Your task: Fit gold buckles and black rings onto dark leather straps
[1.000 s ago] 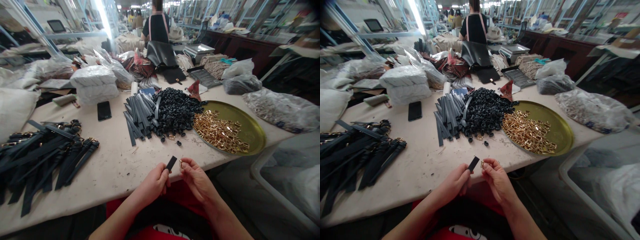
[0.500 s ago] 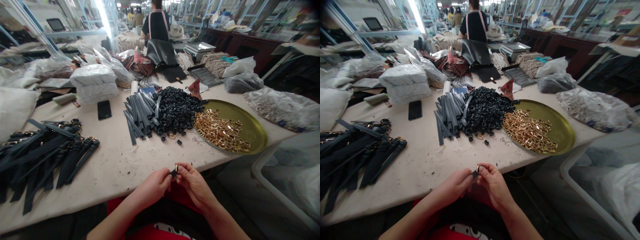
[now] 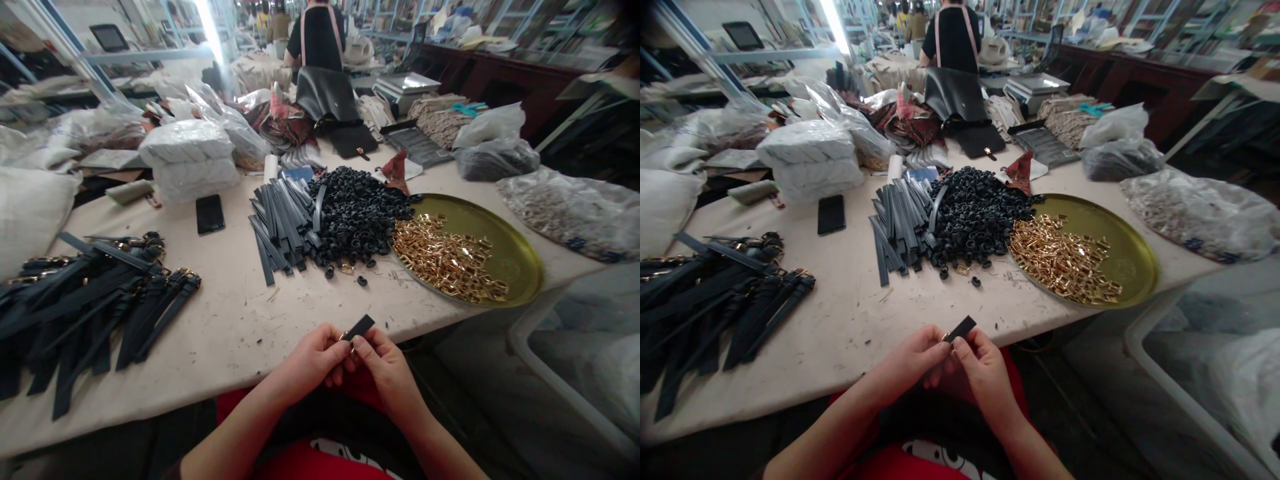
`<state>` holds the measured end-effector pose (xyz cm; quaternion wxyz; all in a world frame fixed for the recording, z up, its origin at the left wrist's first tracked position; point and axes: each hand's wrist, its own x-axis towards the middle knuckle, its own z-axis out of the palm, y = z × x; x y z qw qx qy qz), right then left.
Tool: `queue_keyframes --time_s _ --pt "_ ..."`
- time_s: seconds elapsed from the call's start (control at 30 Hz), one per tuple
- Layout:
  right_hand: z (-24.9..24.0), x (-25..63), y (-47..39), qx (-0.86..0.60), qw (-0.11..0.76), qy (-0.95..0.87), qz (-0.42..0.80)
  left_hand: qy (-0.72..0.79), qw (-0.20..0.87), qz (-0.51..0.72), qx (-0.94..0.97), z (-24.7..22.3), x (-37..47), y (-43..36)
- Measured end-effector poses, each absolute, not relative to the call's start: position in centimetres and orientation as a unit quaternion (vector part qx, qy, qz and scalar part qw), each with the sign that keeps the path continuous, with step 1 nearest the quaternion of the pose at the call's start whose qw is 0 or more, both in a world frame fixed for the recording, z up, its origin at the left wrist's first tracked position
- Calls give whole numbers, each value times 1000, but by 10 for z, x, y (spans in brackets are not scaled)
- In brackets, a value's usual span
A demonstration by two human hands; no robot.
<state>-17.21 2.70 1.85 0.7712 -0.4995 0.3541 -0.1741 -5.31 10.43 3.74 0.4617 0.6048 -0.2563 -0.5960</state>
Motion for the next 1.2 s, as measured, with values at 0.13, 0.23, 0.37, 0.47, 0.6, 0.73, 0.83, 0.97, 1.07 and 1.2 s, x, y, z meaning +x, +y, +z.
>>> queue_keyframes --time_s 0.13,0.23,0.37,0.47,0.6,0.73,0.83,0.97,1.07,1.2 --pt "16 -170 27 -435 815 344 -166 -246 464 -610 594 38 -52 104" --pt "15 -170 28 -423 827 337 -152 -232 464 -611 598 37 -53 104" --pt "13 -174 28 -602 686 376 -160 -226 460 -600 615 35 -58 106" --pt "12 -178 25 -711 565 384 -168 -246 453 -567 642 37 -61 108" --pt "17 -179 18 -699 616 341 -124 -260 431 -538 676 44 -63 108" --pt "21 -180 14 -775 529 322 -122 -274 409 -514 702 44 -65 108" --pt "21 -181 13 -824 472 291 -121 -293 411 -466 727 43 -68 110" --pt "23 -182 9 -739 590 312 -90 -304 399 -472 724 49 -68 114" --pt "25 -181 6 -628 713 305 -62 -320 394 -500 702 55 -63 115" --pt "24 -177 7 -593 749 285 -79 -306 406 -506 697 51 -54 109"
